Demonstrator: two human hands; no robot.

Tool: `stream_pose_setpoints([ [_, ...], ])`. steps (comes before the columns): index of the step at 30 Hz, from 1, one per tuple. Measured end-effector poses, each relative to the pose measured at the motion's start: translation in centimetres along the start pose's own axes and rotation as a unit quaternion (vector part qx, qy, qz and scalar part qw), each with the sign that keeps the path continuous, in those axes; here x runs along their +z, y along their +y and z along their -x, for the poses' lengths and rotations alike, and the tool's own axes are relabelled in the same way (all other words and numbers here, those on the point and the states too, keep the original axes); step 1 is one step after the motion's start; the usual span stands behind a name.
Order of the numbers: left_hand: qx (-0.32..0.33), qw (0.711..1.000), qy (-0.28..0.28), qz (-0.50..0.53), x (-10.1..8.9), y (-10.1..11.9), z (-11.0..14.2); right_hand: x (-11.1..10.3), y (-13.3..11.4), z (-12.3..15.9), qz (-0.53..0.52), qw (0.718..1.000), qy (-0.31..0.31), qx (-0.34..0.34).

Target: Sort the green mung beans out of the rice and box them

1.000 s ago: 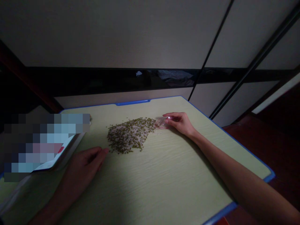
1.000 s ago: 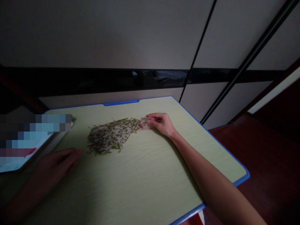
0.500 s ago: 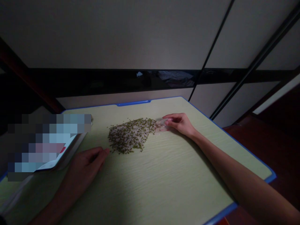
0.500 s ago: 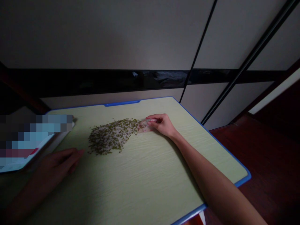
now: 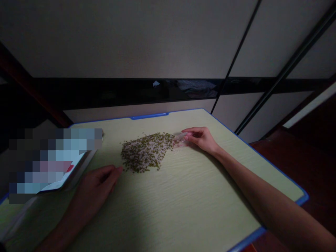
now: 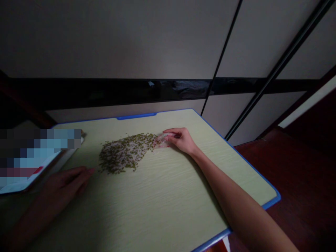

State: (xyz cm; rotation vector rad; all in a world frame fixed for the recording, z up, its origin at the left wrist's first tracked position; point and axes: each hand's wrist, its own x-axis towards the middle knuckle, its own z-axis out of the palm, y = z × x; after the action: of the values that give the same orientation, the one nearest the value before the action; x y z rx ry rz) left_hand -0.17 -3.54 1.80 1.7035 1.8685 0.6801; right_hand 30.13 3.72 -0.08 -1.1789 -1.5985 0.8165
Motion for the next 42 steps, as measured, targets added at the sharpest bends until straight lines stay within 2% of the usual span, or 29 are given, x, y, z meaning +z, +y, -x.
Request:
stream_pose_setpoints([
  [9, 0.001, 1.000, 0.007, 0.000, 0.06, 0.39, -0.09, 0.01, 0.00, 0.02, -0.017, 0.999, -0.027, 0.027],
  [14, 0.005, 1.000, 0.001, 0.004, 0.08, 0.04, -0.03, -0.09, -0.13, 0.06, -0.020, 1.000, -0.004, 0.020],
  [19, -0.005, 1.000, -0.005, 0.009, -0.01, 0.11, 0.02, -0.09, -0.10, 0.17, -0.006, 0.999, -0.024, 0.025],
  [26, 0.008, 1.000, -0.002, 0.002, 0.08, 0.13, -0.03, 0.04, -0.22, 0.12, -0.019, 1.000, -0.006, 0.014],
  [32, 0.005, 1.000, 0.004, 0.004, 0.21, -0.38, -0.16, 0.16, -0.46, 0.15, -0.033, 0.998, -0.034, 0.036],
  [37, 0.009, 1.000, 0.004, -0.001, 0.21, -0.40, -0.25, 0.17, -0.66, 0.25, -0.029, 0.999, -0.011, 0.038],
  [42, 0.005, 1.000, 0.005, 0.010, 0.19, -0.15, -0.17, 0.26, -0.65, 0.28, -0.009, 0.999, -0.016, 0.026],
])
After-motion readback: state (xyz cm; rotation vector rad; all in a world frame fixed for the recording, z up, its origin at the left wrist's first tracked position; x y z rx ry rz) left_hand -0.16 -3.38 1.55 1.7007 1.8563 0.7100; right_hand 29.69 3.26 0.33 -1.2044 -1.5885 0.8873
